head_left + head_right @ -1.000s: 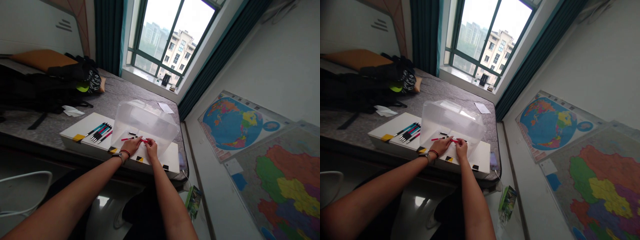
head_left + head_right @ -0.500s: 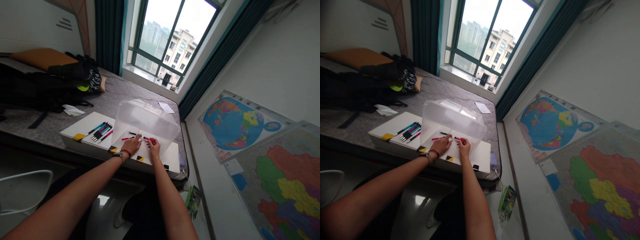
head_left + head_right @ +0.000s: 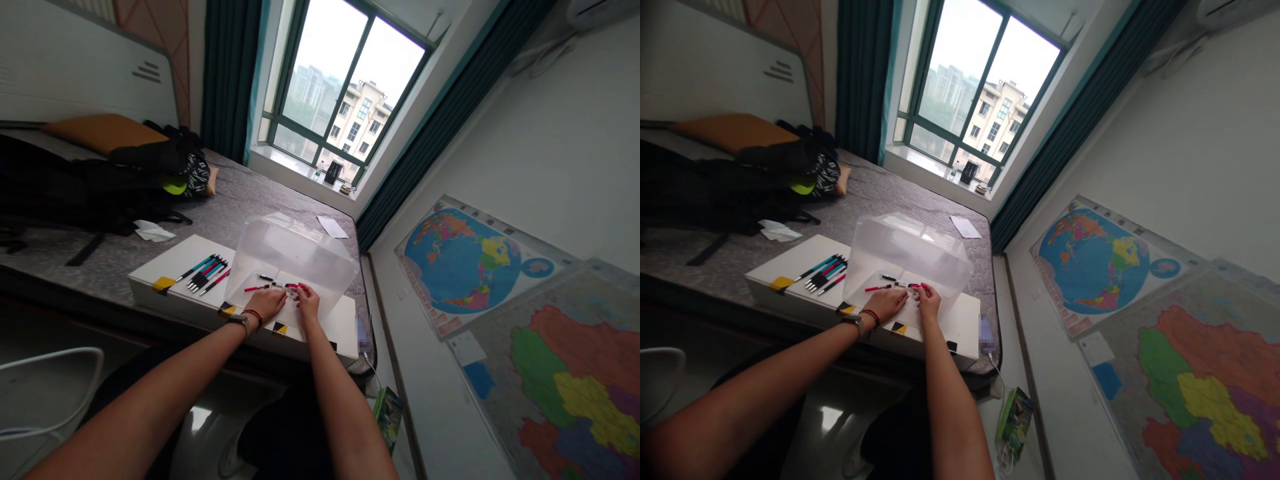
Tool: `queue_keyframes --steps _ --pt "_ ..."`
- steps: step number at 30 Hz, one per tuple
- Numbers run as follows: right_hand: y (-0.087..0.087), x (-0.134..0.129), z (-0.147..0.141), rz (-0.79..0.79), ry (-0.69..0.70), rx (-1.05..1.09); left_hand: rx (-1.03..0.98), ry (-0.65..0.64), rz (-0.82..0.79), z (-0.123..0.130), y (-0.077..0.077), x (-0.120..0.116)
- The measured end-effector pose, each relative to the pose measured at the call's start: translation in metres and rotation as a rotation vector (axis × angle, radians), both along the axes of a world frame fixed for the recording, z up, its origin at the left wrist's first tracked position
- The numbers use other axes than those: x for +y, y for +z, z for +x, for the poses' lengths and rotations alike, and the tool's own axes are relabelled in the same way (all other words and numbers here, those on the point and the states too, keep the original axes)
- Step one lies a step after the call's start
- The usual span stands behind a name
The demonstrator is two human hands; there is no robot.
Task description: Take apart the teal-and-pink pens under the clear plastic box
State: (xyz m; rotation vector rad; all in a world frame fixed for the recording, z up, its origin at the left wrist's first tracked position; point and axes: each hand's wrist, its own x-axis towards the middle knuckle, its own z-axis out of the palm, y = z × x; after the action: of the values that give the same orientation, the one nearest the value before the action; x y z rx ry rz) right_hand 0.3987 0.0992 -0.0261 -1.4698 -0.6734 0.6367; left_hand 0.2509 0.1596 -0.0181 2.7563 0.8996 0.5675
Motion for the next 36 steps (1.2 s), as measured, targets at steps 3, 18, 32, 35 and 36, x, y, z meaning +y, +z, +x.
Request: queue_keyframes --steps 3,18,32,35,36 --pt "-0.002 0.002 0.000 0.001 -0.046 0.012 -0.009 0.012 -0.018 0.000 -0.002 0.000" --pt "-0.006 -0.001 -0.007 -0.074 0.003 -0.243 -0.174 -0.103 -0.044 -0.017 0.009 0.001" --pt "0.007 -0.008 -0.023 -0.307 -0.060 -0.621 -0.038 -0.256 0.070 -0.106 0.012 -0.025" --pt "0.008 -0.005 -0.024 -0.361 -0.101 -0.643 -0.007 -0.160 0.103 -0.117 0.001 -0.026" --pt "0.008 -0.004 -0.024 -0.373 -0.104 -0.647 0.003 -0.132 0.108 -0.120 -0.002 -0.025"
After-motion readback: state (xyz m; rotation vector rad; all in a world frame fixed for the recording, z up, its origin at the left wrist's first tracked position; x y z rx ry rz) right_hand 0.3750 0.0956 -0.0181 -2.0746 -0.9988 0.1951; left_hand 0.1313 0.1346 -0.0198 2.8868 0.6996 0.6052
